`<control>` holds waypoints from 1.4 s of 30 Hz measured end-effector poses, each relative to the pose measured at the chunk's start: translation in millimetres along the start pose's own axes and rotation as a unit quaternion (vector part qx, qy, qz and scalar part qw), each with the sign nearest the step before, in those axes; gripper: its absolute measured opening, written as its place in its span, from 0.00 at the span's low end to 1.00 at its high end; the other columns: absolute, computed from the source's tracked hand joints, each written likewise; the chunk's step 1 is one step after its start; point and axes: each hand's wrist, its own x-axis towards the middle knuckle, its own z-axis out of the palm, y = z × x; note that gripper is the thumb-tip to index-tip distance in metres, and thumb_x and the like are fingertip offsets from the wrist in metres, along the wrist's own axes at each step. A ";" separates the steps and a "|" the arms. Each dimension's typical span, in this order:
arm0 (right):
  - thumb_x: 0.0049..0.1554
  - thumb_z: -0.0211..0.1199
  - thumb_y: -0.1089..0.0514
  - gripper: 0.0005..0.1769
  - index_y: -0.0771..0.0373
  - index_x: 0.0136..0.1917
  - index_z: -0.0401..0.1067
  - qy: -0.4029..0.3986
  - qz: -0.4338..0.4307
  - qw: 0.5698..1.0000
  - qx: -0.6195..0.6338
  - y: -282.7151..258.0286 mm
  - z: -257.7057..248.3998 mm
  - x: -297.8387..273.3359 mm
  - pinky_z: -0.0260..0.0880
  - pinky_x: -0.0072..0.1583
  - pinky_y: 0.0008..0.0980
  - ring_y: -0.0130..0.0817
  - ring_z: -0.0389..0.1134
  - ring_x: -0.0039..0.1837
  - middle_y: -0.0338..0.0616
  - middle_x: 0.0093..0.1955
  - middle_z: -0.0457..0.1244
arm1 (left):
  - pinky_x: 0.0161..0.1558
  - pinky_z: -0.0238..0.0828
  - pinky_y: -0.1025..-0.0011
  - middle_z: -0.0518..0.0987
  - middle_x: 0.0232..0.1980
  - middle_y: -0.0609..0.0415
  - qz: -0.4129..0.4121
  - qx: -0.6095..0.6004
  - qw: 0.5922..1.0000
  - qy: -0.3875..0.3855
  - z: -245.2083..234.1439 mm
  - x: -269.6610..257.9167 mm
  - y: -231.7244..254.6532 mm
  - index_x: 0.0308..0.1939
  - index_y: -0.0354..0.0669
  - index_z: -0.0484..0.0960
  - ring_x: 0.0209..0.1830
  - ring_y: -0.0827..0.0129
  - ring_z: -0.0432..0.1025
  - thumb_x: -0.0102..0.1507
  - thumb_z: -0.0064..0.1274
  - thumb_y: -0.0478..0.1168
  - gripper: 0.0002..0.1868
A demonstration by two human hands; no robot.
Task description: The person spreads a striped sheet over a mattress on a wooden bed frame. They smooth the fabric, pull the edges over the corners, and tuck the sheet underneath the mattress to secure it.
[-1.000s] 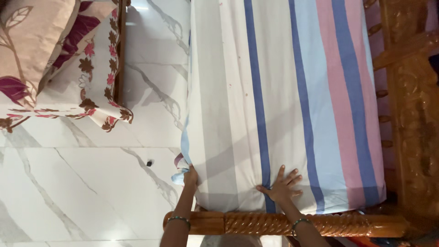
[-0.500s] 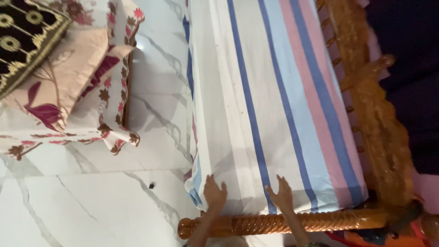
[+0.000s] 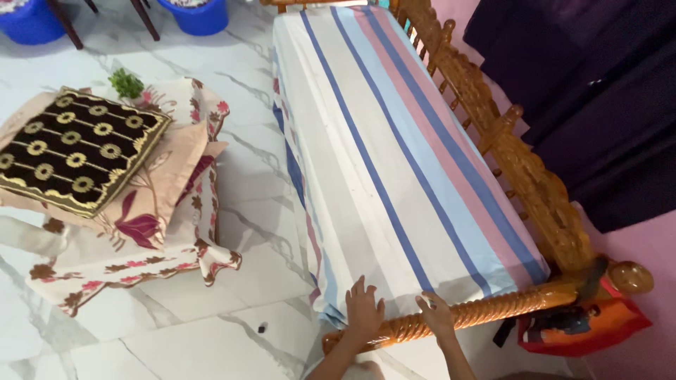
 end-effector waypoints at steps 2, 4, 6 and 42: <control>0.54 0.67 0.40 0.28 0.57 0.63 0.78 -0.018 -0.005 1.000 0.023 -14.0 9.8 -10.1 0.71 0.63 0.38 0.42 0.72 0.64 0.49 0.62 0.71 | 0.67 0.51 0.42 0.63 0.72 0.33 0.005 -0.002 1.000 0.008 -16.2 2.4 -16.5 0.53 0.38 0.79 0.71 0.42 0.58 0.59 0.60 0.42 0.20; 0.55 0.66 0.41 0.26 0.56 0.61 0.79 -0.028 -0.023 0.999 0.024 -34.2 27.7 -12.6 0.72 0.62 0.37 0.40 0.74 0.62 0.48 0.60 0.73 | 0.66 0.52 0.44 0.63 0.72 0.33 0.009 -0.007 1.000 0.018 -32.8 8.5 -36.4 0.52 0.38 0.79 0.70 0.42 0.58 0.59 0.61 0.42 0.20; 0.55 0.66 0.41 0.25 0.55 0.60 0.80 -0.029 -0.052 0.998 0.001 -62.4 49.4 -5.9 0.71 0.61 0.36 0.38 0.74 0.61 0.46 0.58 0.74 | 0.66 0.55 0.47 0.64 0.72 0.34 0.014 -0.015 0.999 0.031 -52.5 21.3 -57.9 0.52 0.39 0.79 0.70 0.43 0.60 0.59 0.61 0.42 0.19; 0.54 0.68 0.51 0.26 0.56 0.65 0.73 0.211 -0.333 0.914 -0.097 -628.6 302.9 483.8 0.65 0.66 0.51 0.58 0.60 0.72 0.59 0.76 0.56 | 0.69 0.48 0.40 0.65 0.73 0.42 0.099 0.042 0.984 0.141 -397.9 687.3 -255.7 0.63 0.40 0.73 0.74 0.43 0.56 0.60 0.60 0.40 0.28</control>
